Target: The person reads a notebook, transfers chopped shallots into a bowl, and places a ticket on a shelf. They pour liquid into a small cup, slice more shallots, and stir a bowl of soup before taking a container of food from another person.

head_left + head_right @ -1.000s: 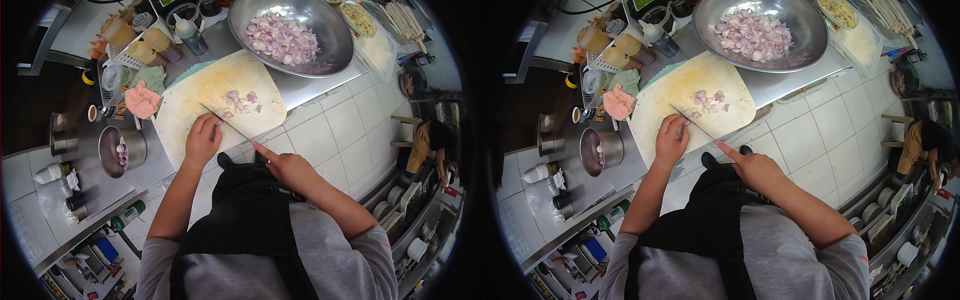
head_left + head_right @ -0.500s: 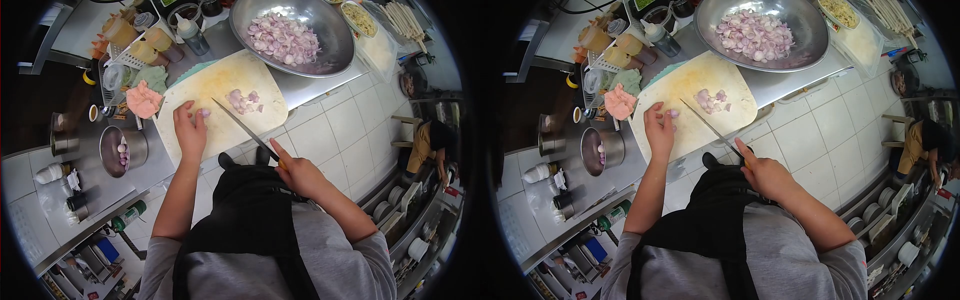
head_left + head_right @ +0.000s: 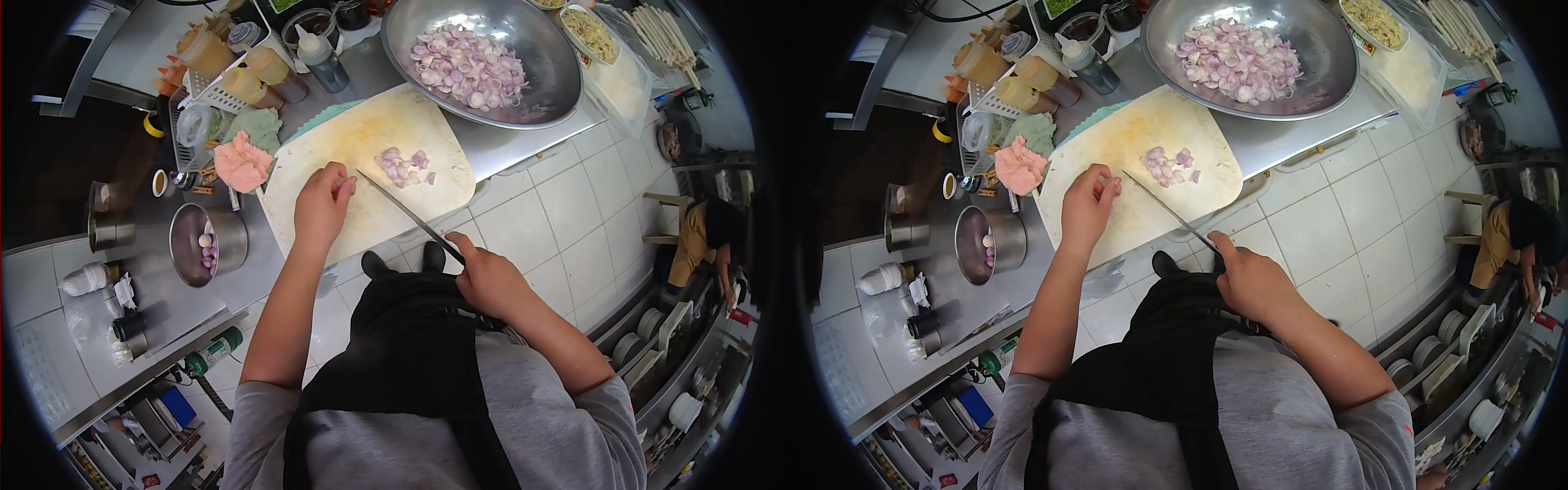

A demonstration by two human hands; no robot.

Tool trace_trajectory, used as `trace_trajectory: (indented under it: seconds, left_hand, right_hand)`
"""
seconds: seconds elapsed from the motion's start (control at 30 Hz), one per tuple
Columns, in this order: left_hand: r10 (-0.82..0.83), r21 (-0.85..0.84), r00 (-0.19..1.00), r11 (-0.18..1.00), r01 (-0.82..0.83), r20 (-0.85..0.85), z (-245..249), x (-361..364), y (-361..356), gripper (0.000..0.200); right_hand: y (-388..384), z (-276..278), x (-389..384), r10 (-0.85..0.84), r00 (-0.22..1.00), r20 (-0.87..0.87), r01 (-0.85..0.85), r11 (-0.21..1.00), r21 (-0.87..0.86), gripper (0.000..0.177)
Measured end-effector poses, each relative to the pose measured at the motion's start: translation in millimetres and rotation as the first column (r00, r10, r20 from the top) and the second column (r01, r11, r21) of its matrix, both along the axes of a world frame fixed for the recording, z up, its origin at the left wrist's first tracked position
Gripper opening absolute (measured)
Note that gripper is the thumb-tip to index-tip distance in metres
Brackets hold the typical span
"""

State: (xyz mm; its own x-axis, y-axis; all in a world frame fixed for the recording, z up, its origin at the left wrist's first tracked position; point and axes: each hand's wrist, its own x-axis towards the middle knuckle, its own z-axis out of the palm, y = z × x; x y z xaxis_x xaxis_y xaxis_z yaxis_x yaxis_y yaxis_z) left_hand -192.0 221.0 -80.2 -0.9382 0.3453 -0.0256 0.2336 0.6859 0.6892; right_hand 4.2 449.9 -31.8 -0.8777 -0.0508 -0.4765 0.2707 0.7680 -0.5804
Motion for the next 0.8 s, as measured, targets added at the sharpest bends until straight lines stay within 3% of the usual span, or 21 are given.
trace_trajectory:
  seconds: [0.07, 0.1, 0.17, 0.27, 0.37, 0.4, 0.47, 0.57, 0.8]
  left_hand:
    - [-0.065, -0.174, 0.996, 0.983, 0.054, -0.055, 4.4, 6.1, 2.3, 0.017]
    - [-0.066, -0.174, 0.996, 0.983, 0.055, -0.055, 0.3, 5.5, -0.2, 0.017]
    - [-0.207, -0.23, 0.92, 0.964, 0.134, -0.332, -6.8, 4.6, -5.3, 0.017]
    - [-0.19, -0.091, 0.909, 0.981, 0.169, -0.371, 1.0, 19.0, -5.5, 0.019]
    - [-0.271, -0.075, 0.839, 0.961, 0.267, -0.473, -13.0, 21.3, -9.6, 0.023]
    - [-0.271, -0.076, 0.839, 0.961, 0.267, -0.472, -14.8, 20.5, -12.2, 0.023]
    - [-0.215, 0.053, 0.937, 0.97, 0.238, -0.277, -16.9, 17.8, -15.7, 0.022]
    - [-0.199, 0.14, 0.95, 0.961, 0.237, -0.24, -25.8, 14.7, -14.2, 0.022]
    - [-0.367, 0.019, 0.851, 0.915, 0.403, -0.377, -17.6, 24.0, 5.0, 0.02]
  right_hand:
    - [-0.8, -3.9, 1.7, -0.001, 0.998, -0.062, 0.002, 1.0, 0.014, 0.062]
    - [-0.4, -3.8, 1.3, -0.002, 0.998, -0.061, 0.003, 1.0, 0.014, 0.062]
    - [0.2, -2.9, 0.7, -0.013, 1.0, -0.017, 0.014, 0.998, 0.058, 0.065]
    - [1.9, -2.5, 2.5, 0.004, 1.0, -0.011, -0.003, 0.999, 0.043, 0.067]
    - [0.6, 4.4, -0.5, 0.038, 0.997, 0.061, -0.041, 0.998, 0.056, 0.07]
    - [-0.3, 3.8, -0.4, 0.038, 0.997, 0.062, -0.041, 0.998, 0.055, 0.07]
    - [-1.6, 2.4, 0.1, 0.035, 0.998, 0.058, -0.037, 0.999, 0.029, 0.075]
    - [-3.0, 2.7, -3.1, 0.077, 0.995, 0.061, -0.082, 0.994, 0.076, 0.081]
    - [-2.3, 0.6, 1.1, 0.226, 0.973, -0.045, -0.207, 0.941, 0.267, 0.093]
